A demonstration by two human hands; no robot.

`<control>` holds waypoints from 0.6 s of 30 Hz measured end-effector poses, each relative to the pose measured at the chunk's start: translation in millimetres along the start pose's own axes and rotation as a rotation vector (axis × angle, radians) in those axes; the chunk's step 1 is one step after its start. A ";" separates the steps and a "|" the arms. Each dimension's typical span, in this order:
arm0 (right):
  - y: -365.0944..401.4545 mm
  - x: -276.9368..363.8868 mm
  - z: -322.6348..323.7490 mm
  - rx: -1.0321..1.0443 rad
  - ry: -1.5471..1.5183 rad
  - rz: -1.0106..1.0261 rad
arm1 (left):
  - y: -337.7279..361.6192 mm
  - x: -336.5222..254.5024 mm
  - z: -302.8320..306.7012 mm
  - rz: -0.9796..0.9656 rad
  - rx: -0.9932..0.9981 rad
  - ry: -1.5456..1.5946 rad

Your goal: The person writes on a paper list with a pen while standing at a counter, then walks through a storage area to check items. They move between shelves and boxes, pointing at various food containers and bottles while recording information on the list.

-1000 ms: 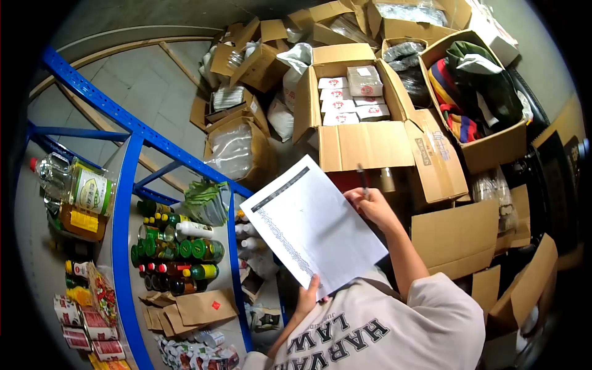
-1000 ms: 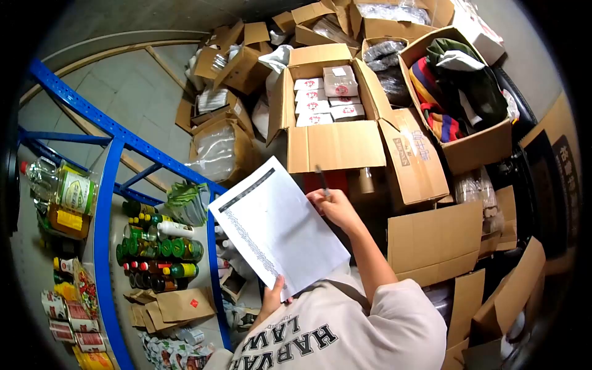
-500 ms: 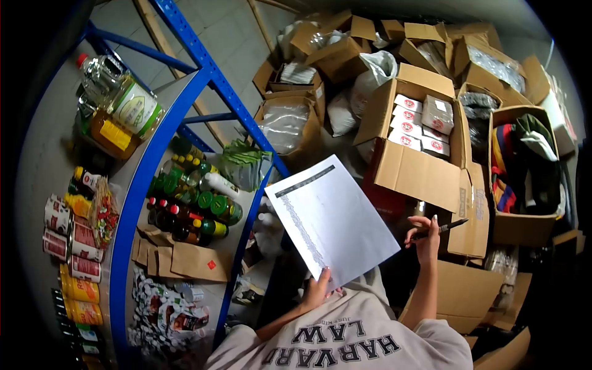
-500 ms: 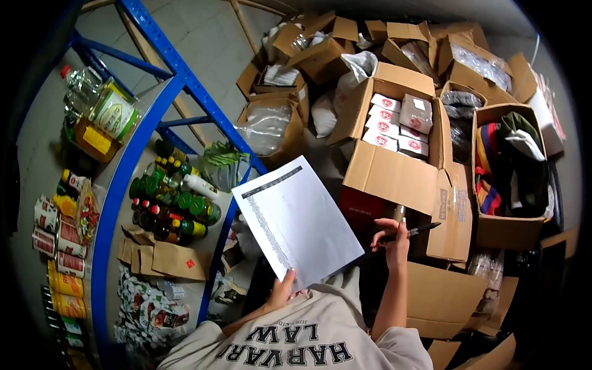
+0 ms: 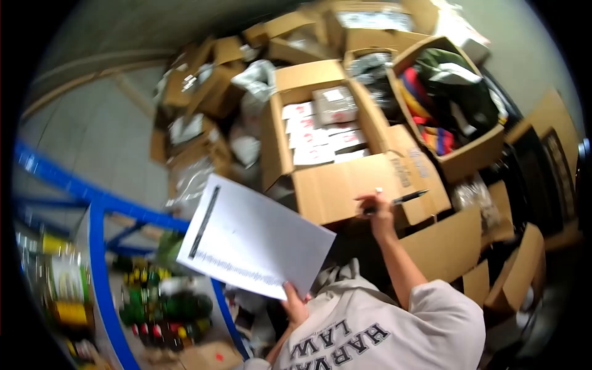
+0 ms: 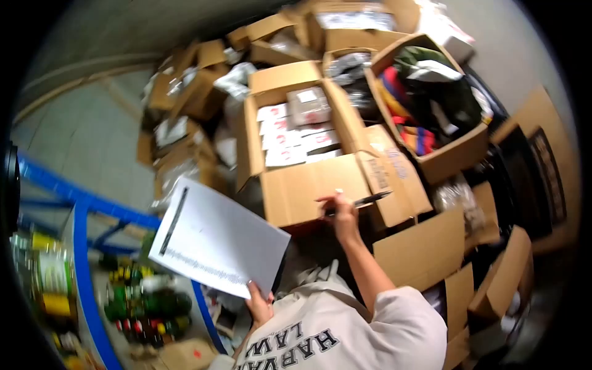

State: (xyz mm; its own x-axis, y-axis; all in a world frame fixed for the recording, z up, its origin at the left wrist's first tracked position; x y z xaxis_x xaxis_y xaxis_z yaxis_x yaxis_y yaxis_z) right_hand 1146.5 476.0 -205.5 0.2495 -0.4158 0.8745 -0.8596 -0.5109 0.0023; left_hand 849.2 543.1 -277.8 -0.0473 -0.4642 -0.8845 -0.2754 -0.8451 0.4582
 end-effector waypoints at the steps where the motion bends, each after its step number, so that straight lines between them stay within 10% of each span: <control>1: -14.5 3.8 -3.6 0.016 0.038 0.046 | -12.4 -1.0 -7.0 0.025 -0.009 -0.024; 8: -78.6 1.6 0.0 -0.132 0.005 0.100 | -101.9 -75.0 -81.9 -0.119 0.271 -0.326; 18: 36.7 -8.6 85.3 -0.697 0.010 0.153 | -132.4 -115.9 -271.0 -0.139 0.796 -0.313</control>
State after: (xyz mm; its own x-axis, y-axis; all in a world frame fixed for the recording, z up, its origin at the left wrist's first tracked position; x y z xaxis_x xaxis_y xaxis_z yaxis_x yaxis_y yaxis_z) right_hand 1150.8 396.6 -254.3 0.1022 -0.4359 0.8942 -0.9705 0.1538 0.1859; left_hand 1151.3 636.9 -212.2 -0.1927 -0.1771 -0.9651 -0.8830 -0.3978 0.2493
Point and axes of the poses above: each hand's wrist, its own y-axis away from the middle knuckle, its own z-axis out of the back of the hand, x = y × z, the point moved 8 cm from there along -y, towards the middle knuckle, and after that the axes turned 14 degrees about -y, right-handed, at the moved point
